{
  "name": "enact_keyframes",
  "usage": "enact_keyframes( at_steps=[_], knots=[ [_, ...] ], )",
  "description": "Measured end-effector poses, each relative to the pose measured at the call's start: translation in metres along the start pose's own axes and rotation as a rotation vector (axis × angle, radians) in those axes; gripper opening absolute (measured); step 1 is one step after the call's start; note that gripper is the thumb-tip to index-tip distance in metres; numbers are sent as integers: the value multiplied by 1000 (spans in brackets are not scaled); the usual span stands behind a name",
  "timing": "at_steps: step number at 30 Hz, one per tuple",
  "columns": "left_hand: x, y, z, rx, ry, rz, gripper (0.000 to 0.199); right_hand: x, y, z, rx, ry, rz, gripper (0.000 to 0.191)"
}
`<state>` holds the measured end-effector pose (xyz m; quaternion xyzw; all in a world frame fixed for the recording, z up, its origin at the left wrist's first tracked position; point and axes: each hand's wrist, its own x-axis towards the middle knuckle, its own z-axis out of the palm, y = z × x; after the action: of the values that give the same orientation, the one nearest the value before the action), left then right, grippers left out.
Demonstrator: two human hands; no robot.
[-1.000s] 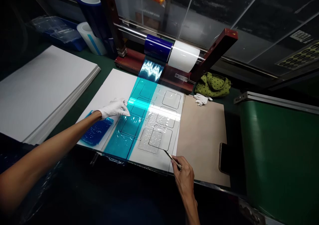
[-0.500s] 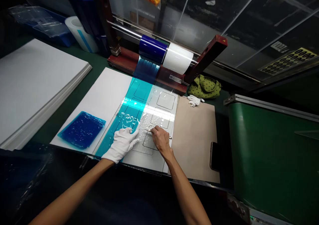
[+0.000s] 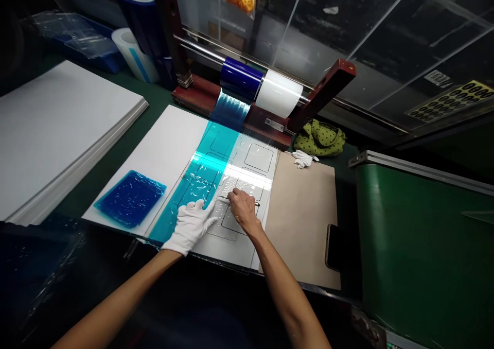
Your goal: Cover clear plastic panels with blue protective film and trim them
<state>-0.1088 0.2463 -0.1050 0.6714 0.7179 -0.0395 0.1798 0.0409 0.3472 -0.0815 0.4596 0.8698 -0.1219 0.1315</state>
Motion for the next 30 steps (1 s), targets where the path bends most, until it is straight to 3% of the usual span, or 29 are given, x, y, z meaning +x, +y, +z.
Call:
enact_keyframes(
  at_steps=[6,11,17,23,26,30],
  knots=[
    [0,1,4,27,-3,-5,55,10,-8,4,8,-8,-26,36],
    [0,-2,7,28,11,22,54,2,2,6,16,-26,-11,34],
    [0,-5,10,30,40,47,54,-38,48,5,5,-27,132,35],
    [-15,-5,-4,25,140,78,59,-92,84,-5,102,-14,278,28],
    [-32,-5,-4,10,212,85,57,-116,77,3,240,-12,309,20],
    [-50,-4,12,14,212,114,42,-133,51,29,429,-33,334,13]
  ],
)
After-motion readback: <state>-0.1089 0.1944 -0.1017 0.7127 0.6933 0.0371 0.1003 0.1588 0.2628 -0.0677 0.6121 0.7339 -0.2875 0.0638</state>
